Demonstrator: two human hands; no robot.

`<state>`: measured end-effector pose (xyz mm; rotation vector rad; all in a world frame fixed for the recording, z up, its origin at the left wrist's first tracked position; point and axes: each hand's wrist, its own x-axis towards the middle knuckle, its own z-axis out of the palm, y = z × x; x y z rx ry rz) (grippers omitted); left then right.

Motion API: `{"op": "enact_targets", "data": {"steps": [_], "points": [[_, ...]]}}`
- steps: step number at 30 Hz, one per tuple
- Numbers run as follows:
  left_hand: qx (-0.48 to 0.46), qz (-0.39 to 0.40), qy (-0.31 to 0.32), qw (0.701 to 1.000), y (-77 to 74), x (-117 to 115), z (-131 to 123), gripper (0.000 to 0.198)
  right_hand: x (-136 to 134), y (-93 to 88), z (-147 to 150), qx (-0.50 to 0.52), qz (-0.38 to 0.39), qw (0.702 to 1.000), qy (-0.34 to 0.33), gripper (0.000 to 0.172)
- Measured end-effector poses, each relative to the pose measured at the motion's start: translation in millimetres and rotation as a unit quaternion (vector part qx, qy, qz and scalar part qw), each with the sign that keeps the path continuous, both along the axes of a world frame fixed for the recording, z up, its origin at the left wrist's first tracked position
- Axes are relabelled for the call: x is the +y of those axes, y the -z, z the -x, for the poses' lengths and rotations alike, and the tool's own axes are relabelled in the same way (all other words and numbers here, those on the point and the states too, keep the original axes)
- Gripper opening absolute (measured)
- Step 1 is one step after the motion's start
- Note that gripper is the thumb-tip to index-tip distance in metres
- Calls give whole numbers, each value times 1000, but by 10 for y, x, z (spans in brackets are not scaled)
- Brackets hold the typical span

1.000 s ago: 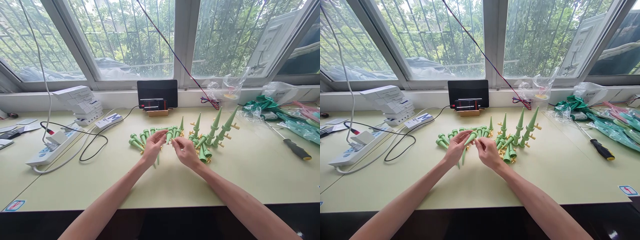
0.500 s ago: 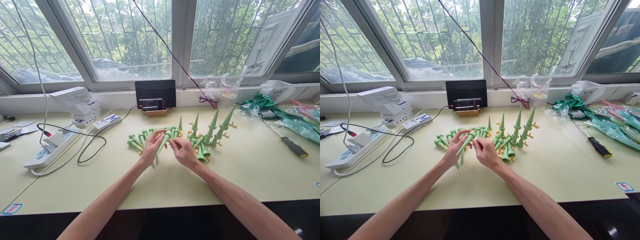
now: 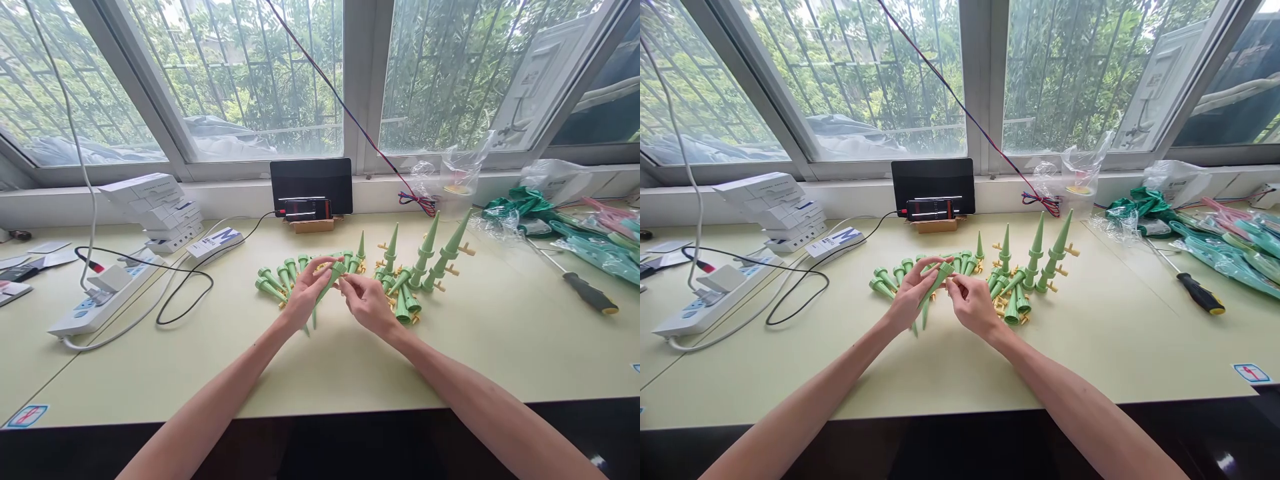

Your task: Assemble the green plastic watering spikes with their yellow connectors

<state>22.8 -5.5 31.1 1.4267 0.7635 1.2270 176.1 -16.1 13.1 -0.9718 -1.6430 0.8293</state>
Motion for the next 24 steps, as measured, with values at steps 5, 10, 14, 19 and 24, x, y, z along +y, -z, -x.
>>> {"op": "enact_targets", "data": {"steps": [5,10,14,19,24], "points": [[47,-32,-28,998,-28,-29,12,31,-9,-22,-2,-29,-2,999,27,38],[83,-80,-53,992,-13,-38,22,30,-3,-16,1,-40,-12,998,41,38],[92,-114,-69,987,15,-34,21,24,20,7,-7,-36,-5,998,49,37],[104,-140,-85,981,25,-28,21,22,16,5,-11,-26,6,998,60,37],[105,-159,-113,975,10,-40,5,19,-1,-8,-3,-20,6,998,67,36]]}}
